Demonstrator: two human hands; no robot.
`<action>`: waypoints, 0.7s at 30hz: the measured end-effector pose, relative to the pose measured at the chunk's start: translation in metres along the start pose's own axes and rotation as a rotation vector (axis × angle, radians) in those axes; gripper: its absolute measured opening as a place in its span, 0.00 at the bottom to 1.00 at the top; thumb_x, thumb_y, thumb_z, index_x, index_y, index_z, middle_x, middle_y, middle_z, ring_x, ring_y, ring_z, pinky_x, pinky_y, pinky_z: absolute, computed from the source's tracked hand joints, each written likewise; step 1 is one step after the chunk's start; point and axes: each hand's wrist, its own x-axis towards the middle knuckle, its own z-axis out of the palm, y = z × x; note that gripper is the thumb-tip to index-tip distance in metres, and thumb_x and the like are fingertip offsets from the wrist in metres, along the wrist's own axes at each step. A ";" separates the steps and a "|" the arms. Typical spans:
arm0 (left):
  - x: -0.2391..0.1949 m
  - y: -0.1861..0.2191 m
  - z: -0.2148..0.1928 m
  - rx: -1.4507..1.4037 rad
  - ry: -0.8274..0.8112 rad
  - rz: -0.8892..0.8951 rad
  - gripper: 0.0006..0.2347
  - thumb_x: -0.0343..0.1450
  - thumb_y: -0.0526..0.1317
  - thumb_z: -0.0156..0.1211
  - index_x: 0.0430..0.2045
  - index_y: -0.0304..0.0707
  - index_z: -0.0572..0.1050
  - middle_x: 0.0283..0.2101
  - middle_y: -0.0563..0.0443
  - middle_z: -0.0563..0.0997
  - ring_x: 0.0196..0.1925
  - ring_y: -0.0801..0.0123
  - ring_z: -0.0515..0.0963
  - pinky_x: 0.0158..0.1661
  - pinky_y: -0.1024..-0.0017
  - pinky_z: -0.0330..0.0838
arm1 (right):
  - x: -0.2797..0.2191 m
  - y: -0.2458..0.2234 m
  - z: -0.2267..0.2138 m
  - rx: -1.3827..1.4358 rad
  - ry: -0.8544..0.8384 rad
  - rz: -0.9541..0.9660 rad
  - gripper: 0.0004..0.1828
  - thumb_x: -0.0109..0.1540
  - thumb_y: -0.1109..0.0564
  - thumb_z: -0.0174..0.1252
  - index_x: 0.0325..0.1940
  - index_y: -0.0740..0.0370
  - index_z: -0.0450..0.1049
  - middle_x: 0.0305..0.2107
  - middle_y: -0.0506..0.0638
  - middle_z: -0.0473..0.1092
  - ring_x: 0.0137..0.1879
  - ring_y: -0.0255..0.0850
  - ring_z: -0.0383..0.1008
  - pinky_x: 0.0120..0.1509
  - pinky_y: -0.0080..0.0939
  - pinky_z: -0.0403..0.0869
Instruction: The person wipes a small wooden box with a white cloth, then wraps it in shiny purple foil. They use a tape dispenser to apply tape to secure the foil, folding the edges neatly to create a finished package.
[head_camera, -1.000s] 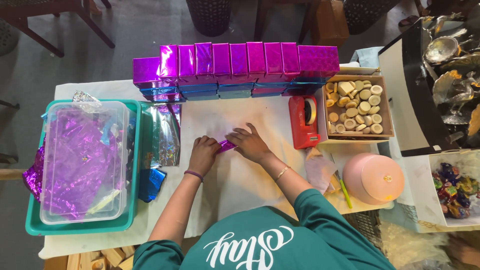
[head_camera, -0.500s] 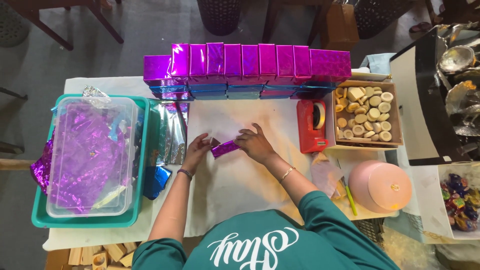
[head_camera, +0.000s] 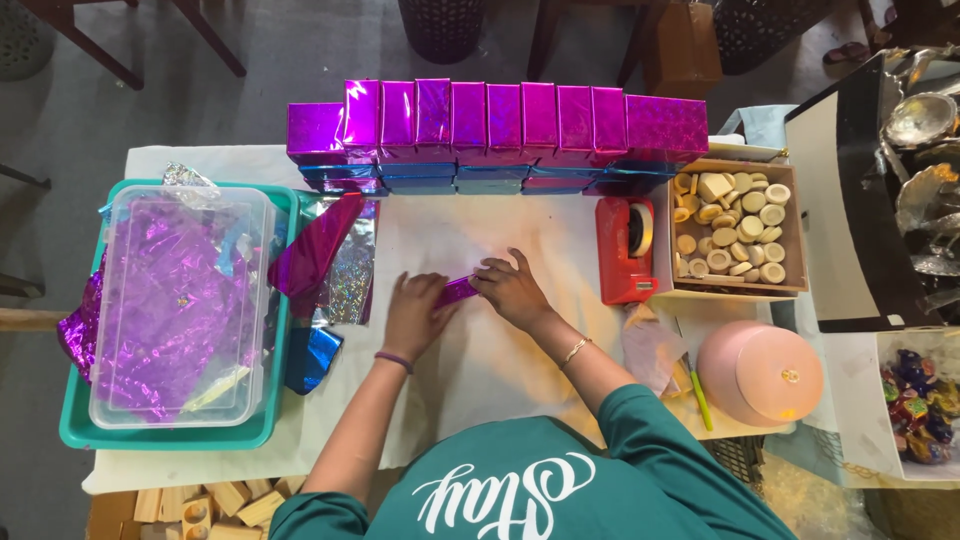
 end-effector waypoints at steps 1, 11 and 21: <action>-0.001 -0.002 0.010 0.000 0.004 0.000 0.18 0.63 0.43 0.70 0.44 0.33 0.78 0.48 0.42 0.79 0.53 0.52 0.76 0.62 0.49 0.57 | -0.001 0.000 0.002 -0.003 0.000 -0.003 0.15 0.62 0.55 0.60 0.53 0.50 0.80 0.52 0.43 0.76 0.68 0.40 0.67 0.78 0.65 0.49; -0.014 -0.012 0.053 0.268 -0.042 0.188 0.15 0.67 0.31 0.54 0.47 0.32 0.77 0.43 0.46 0.78 0.51 0.56 0.76 0.66 0.56 0.62 | -0.017 0.002 -0.017 0.072 0.091 0.108 0.22 0.59 0.49 0.65 0.57 0.51 0.76 0.58 0.45 0.72 0.71 0.42 0.64 0.77 0.64 0.47; -0.015 -0.015 0.056 0.307 -0.028 0.206 0.15 0.67 0.31 0.53 0.48 0.32 0.78 0.43 0.47 0.78 0.51 0.57 0.76 0.68 0.57 0.61 | -0.034 0.003 -0.040 0.063 0.195 0.345 0.25 0.65 0.56 0.60 0.67 0.45 0.72 0.58 0.42 0.71 0.71 0.38 0.64 0.79 0.61 0.51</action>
